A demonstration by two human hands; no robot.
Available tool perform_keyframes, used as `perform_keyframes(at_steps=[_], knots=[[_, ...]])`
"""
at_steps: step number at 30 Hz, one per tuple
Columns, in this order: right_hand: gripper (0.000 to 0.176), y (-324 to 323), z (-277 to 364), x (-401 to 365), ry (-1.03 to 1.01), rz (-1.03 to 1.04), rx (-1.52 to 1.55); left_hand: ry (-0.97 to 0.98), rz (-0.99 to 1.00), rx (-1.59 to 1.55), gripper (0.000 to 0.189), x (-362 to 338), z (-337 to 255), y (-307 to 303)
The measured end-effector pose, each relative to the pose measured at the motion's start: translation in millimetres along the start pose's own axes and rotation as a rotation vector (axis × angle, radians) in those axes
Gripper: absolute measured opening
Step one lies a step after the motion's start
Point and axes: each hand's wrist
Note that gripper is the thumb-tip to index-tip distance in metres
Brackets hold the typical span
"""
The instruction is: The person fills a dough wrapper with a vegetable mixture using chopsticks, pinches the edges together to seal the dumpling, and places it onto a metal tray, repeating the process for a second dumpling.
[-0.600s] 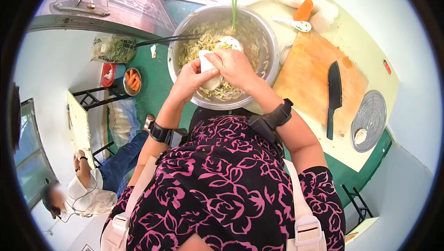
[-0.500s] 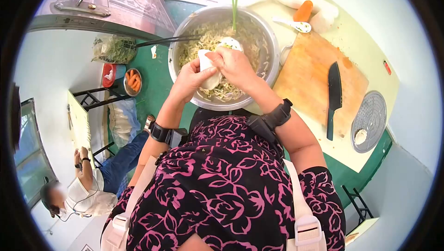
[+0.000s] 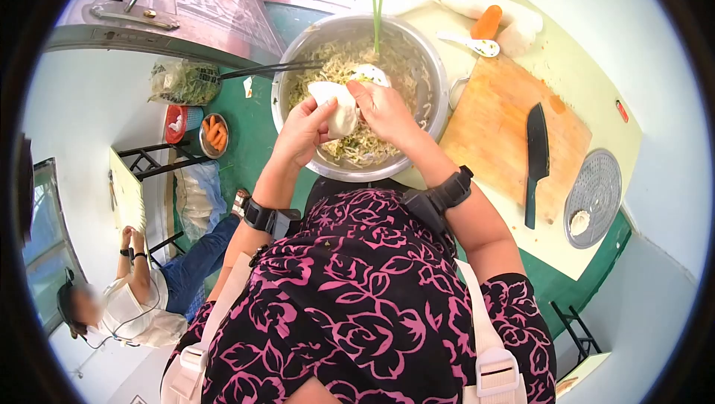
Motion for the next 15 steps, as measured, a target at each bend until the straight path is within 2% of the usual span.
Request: perform_keyframes(at_steps=[2,5,9,12,15], knots=[[0.038,1.5,-13.2,1.3,-0.012,-0.079,-0.156,0.021,-0.046,-0.085,0.024,2.4,2.8,-1.2],[0.036,10.5,-14.2,-0.3,-0.15,-0.034,-0.125,-0.004,-0.035,-0.198,0.022,3.5,5.6,-3.1],[0.034,15.1,-25.3,3.8,-0.205,-0.106,-0.113,0.038,-0.025,-0.253,0.022,6.6,10.6,-3.8],[0.036,13.9,-25.8,1.8,-0.102,-0.085,0.155,0.037,-0.006,-0.298,0.023,6.8,10.1,-2.4],[0.036,6.9,-27.4,0.9,-0.057,-0.129,0.067,0.009,-0.021,-0.325,0.025,8.2,9.9,-2.2]])
Point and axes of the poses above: each hand's wrist, its own x-axis towards the middle knuckle, its own y-axis out of the palm, z = x × y, and after that the axes turned 10 degrees about z, right-handed
